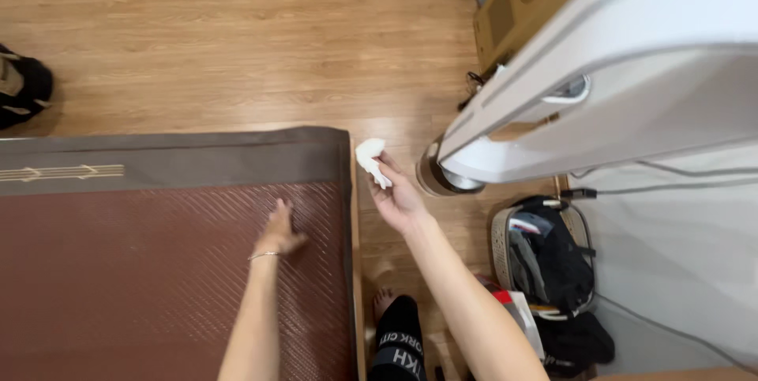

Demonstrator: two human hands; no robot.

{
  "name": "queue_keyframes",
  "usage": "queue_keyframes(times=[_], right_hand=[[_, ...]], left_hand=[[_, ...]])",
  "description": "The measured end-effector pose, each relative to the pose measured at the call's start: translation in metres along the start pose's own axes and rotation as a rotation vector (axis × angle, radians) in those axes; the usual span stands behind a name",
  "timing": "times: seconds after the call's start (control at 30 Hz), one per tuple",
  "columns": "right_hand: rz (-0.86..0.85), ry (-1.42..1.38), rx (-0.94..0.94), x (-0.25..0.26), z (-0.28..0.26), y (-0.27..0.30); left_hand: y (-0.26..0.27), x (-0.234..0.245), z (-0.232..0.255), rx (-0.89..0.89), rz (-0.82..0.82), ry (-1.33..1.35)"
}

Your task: The person wipes down the underside and body of a model car with a cloth, cleans a certificate in a frame, and then wipes a pair of sunglasses.

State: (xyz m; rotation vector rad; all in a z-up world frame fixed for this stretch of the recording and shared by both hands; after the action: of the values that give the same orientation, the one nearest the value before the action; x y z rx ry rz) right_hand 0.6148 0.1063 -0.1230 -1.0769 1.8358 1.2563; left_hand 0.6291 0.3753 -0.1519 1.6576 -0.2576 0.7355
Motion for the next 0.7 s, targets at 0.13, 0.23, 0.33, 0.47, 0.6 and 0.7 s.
queue_keyframes(times=[0.13,0.23,0.33,0.47,0.6,0.7], right_hand=[[0.116,0.097,-0.045,-0.027,-0.009,-0.020],[0.101,0.077,-0.005,-0.068,-0.024,-0.043],[0.029,0.062,0.107,-0.113,-0.050,-0.080],[0.115,0.009,0.225,-0.169,-0.083,-0.142],[0.148,-0.044,0.292,-0.234,-0.124,-0.193],[0.271,0.000,0.343,-0.260,-0.149,-0.219]], left_hand=[[0.000,-0.018,-0.009,-0.048,-0.120,0.124],[0.017,-0.008,0.010,-0.068,-0.088,0.295],[0.030,0.039,0.042,-0.070,0.011,0.599],[0.039,0.119,0.098,-0.255,0.179,0.763],[0.011,0.208,0.157,-0.405,0.224,0.886],[-0.013,0.262,0.203,-0.581,0.252,0.956]])
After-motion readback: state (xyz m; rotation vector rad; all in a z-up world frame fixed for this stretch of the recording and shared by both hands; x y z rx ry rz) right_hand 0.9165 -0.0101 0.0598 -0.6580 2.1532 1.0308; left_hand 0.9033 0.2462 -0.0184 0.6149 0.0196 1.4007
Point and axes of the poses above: each hand's wrist, its own y-axis away from the middle knuckle, its own x-axis out of the back of the hand, z = x × y, the point moved 4 cm from there along -y, towards the middle knuckle, and after that the axes turned 15 degrees about x, right-handed, at the moved point
